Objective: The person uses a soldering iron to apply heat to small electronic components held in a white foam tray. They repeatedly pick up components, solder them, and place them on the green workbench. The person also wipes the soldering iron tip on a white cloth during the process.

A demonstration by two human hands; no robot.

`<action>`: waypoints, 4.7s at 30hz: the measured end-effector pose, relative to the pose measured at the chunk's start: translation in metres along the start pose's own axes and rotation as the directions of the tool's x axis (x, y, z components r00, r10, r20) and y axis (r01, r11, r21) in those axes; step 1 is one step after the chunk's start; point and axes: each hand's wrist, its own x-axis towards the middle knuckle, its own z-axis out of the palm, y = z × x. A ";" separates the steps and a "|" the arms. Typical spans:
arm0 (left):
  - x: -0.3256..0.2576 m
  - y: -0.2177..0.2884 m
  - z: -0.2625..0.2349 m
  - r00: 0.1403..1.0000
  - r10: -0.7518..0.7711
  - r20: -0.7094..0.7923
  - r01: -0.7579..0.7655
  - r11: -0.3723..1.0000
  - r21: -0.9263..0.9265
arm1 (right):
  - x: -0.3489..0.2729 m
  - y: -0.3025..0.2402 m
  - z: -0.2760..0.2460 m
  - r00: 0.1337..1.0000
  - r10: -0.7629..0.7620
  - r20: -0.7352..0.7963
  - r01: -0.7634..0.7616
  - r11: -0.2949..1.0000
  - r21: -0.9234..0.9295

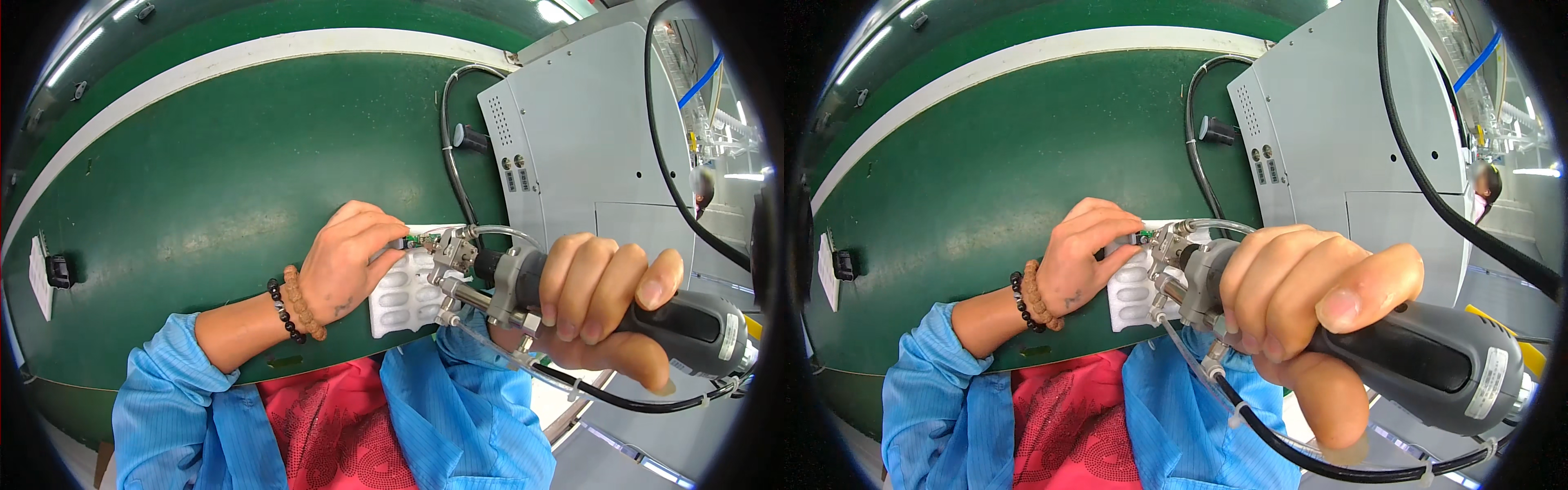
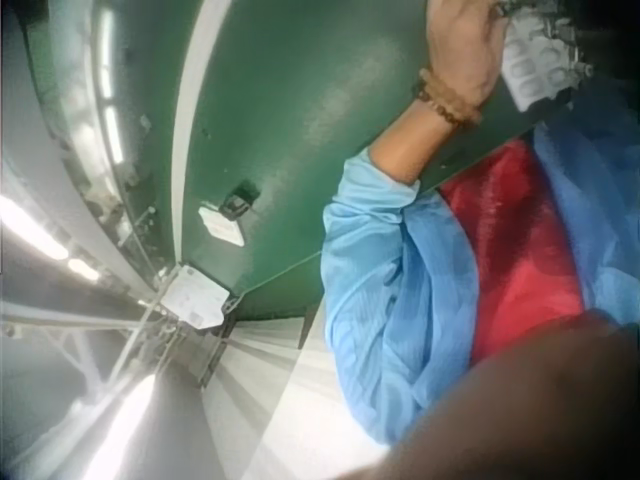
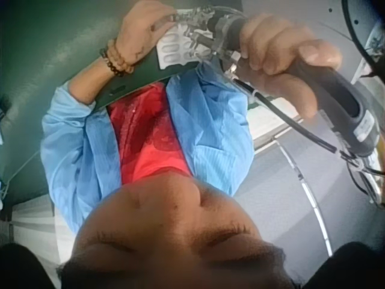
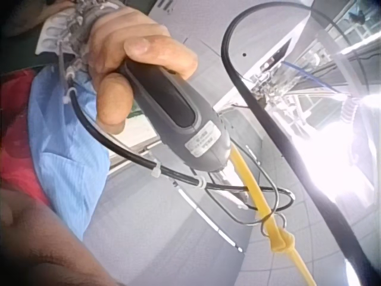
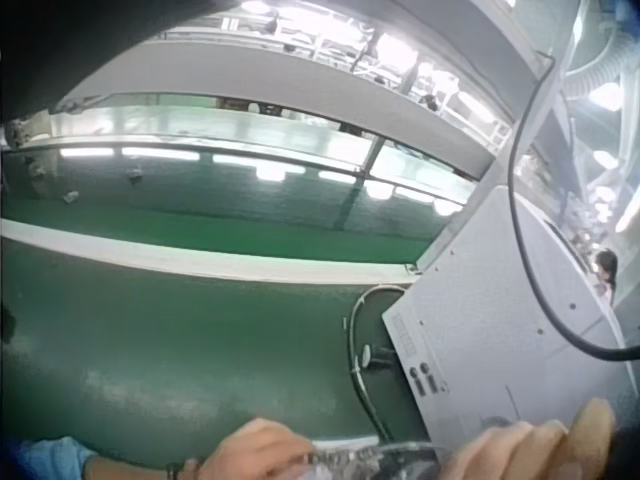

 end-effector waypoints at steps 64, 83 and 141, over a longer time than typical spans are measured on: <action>-0.019 0.014 -0.070 0.902 0.333 0.273 -0.401 0.883 0.246 | -0.006 0.000 0.014 0.987 -0.104 -0.122 0.112 0.991 0.066; -0.044 0.009 -0.048 0.931 0.182 0.318 -0.262 0.937 0.232 | -0.006 0.009 0.027 0.998 -0.019 -0.063 0.018 1.000 -0.019; -0.042 0.007 -0.052 0.928 0.183 0.324 -0.271 0.930 0.249 | -0.008 0.019 0.011 0.980 0.105 0.169 -0.099 0.994 -0.041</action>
